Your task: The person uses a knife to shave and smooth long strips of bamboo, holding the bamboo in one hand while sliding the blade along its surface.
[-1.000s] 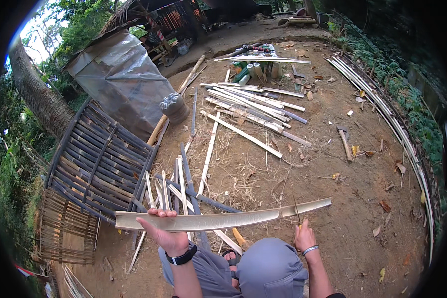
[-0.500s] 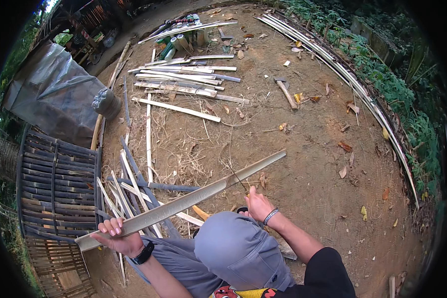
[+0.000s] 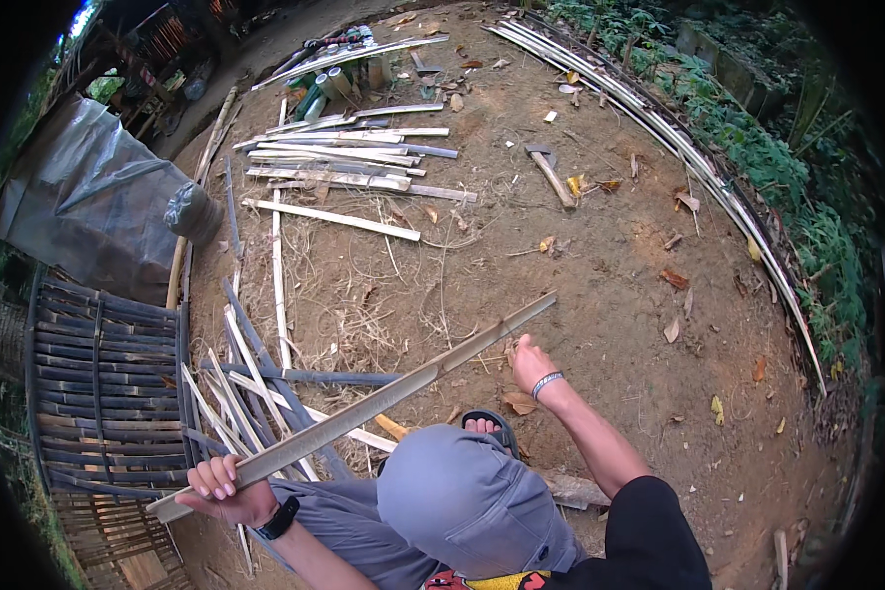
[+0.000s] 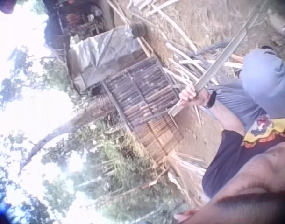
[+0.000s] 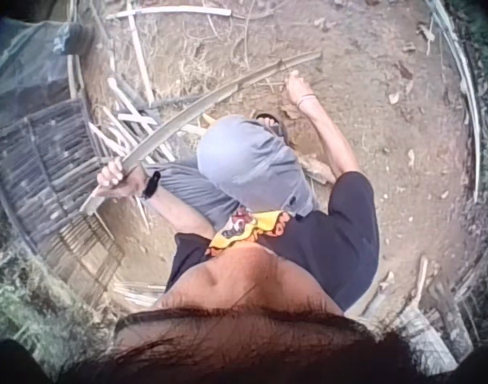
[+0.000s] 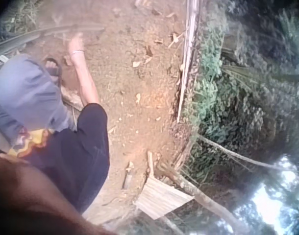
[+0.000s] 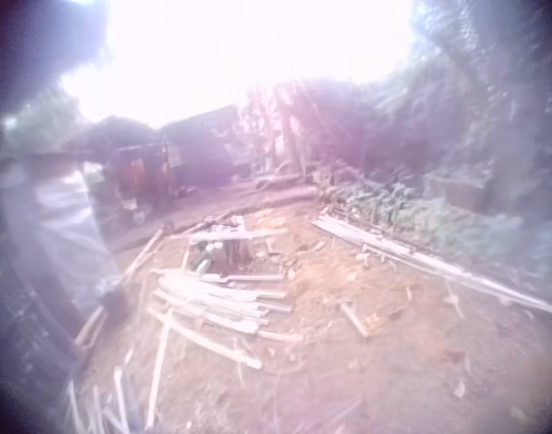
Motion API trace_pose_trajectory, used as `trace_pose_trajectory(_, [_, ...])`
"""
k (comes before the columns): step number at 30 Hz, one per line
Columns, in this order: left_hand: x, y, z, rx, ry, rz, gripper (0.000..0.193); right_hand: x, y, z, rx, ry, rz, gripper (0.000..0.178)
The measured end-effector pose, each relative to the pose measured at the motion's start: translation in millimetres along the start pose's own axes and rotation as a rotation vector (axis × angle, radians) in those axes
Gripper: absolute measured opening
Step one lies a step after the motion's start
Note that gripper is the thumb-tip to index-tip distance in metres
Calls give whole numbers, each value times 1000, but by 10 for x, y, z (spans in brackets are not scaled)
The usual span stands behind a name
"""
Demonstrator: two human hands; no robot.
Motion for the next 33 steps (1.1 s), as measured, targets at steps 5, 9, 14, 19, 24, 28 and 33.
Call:
trace_pose_trajectory(5, [-21, 11, -9, -37, 47, 62, 39, -168, 136, 291, -68, 47, 121, 28])
trace_pose_trajectory(9, [25, -53, 74, -45, 64, 106, 37, -64, -87, -424, 83, 15, 30, 26])
trace_pose_trajectory(14, [-28, -2, -10, -51, 65, 63, 36, -121, 146, 208, -11, -39, 134, 27])
trace_pose_trajectory(19, [-42, -19, -9, -28, 41, 48, 39, 12, -53, -258, 87, -36, -15, 24])
trace_pose_trajectory(24, [-79, -21, 23, 11, 11, -96, 39, 115, -67, -217, 79, 26, 41, 20])
trace_pose_trajectory(28, [-88, -9, -10, 34, -47, -145, 39, 99, -258, -500, 138, 11, 7, 21])
trace_pose_trajectory(33, [-99, -11, -35, 25, -90, -200, 40, 43, -275, -337, 98, 31, 85, 23])
Point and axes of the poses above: each hand's wrist, its own y-axis away from the middle knuckle, its own x-axis out of the palm, z = x × y, the point moved 2 cm from there along -y, towards the middle knuckle, and after that the axes turned 10 degrees about -x, right-handed, at the moved point
